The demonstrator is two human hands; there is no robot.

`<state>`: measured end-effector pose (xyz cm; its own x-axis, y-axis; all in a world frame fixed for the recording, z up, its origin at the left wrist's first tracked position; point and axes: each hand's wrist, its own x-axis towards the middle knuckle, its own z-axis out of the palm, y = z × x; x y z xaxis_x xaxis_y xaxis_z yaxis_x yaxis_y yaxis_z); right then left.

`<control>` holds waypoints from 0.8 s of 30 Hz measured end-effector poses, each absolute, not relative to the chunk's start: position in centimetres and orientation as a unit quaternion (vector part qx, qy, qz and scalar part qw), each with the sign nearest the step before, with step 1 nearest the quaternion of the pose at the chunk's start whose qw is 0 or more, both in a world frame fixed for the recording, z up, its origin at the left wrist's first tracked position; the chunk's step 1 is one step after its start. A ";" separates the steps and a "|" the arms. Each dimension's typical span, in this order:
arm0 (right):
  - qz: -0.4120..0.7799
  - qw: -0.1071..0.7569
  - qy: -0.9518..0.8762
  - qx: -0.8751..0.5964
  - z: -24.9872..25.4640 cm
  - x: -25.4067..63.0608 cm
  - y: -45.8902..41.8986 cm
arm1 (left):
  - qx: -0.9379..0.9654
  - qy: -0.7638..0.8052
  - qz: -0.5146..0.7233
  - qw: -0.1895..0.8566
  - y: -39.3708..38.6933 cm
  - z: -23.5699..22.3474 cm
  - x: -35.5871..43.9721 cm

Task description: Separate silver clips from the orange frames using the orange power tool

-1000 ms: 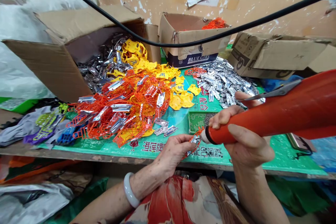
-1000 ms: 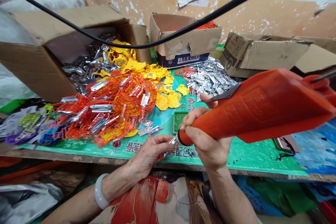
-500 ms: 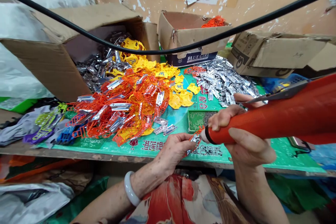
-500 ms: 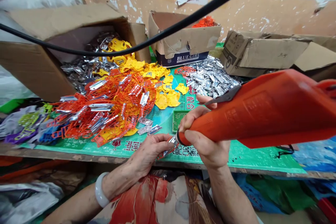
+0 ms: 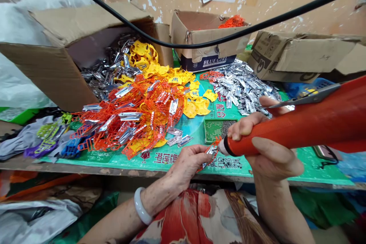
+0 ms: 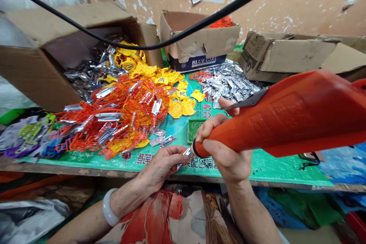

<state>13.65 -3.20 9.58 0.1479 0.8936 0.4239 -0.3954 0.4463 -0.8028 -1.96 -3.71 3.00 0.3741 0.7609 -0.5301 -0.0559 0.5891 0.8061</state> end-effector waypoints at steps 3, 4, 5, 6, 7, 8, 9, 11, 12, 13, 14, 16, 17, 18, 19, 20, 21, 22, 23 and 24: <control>0.461 0.705 -0.466 -0.272 9.4 13.5 -3.2 | 0.364 0.495 0.266 0.743 -3.7 3.0 -2.0; 0.464 0.704 -0.466 -0.268 9.4 13.4 -3.1 | 0.365 0.497 0.264 0.742 -3.8 3.1 -2.0; 0.468 0.703 -0.467 -0.263 9.4 13.4 -3.1 | 0.365 0.499 0.262 0.741 -3.8 3.1 -1.9; 0.471 0.703 -0.467 -0.257 9.4 13.4 -3.1 | 0.363 0.499 0.262 0.742 -3.8 3.1 -1.9; 0.473 0.701 -0.469 -0.254 9.4 13.4 -3.1 | 0.363 0.499 0.262 0.742 -3.8 3.1 -1.9; 0.475 0.700 -0.470 -0.253 9.4 13.4 -3.1 | 0.364 0.498 0.263 0.742 -3.8 3.2 -1.9; 0.475 0.698 -0.472 -0.254 9.5 13.4 -3.1 | 0.366 0.498 0.264 0.741 -3.8 3.2 -1.8; 0.475 0.693 -0.480 -0.253 9.5 13.5 -3.2 | 0.369 0.499 0.264 0.738 -3.8 3.2 -1.7; 0.474 0.690 -0.487 -0.249 9.4 13.6 -3.2 | 0.370 0.502 0.265 0.735 -3.8 3.2 -1.6; 0.473 0.686 -0.495 -0.244 9.4 13.6 -3.1 | 0.370 0.507 0.264 0.732 -3.8 3.3 -1.6; 0.473 0.683 -0.503 -0.238 9.4 13.7 -3.1 | 0.368 0.512 0.264 0.730 -3.9 3.3 -1.5; 0.471 0.680 -0.512 -0.233 9.3 13.7 -3.0 | 0.365 0.517 0.264 0.728 -3.9 3.2 -1.5; 0.469 0.681 -0.510 -0.236 9.2 13.7 -3.0 | 0.364 0.517 0.264 0.728 -3.9 3.2 -1.6; 0.468 0.683 -0.506 -0.241 9.3 13.6 -3.0 | 0.363 0.515 0.265 0.730 -3.9 3.1 -1.6; 0.467 0.686 -0.500 -0.247 9.3 13.6 -2.9 | 0.362 0.509 0.267 0.734 -3.9 3.1 -1.7; 0.467 0.690 -0.492 -0.254 9.4 13.6 -2.9 | 0.359 0.500 0.269 0.741 -3.8 3.0 -1.8; 0.469 0.692 -0.484 -0.258 9.6 13.6 -2.9 | 0.357 0.490 0.272 0.747 -3.8 2.9 -2.0; 0.471 0.696 -0.476 -0.259 9.8 13.7 -2.9 | 0.353 0.481 0.275 0.754 -3.8 2.9 -2.1; 0.473 0.699 -0.470 -0.258 10.0 13.7 -2.9 | 0.350 0.475 0.280 0.758 -3.7 2.8 -2.2; 0.474 0.703 -0.464 -0.255 10.2 13.8 -3.0 | 0.346 0.471 0.284 0.760 -3.7 2.7 -2.3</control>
<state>13.77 -2.97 10.20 0.1199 0.9036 0.4113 -0.4292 0.4208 -0.7992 -2.30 -3.72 2.71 0.3949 0.7573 -0.5202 -0.1056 0.5999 0.7931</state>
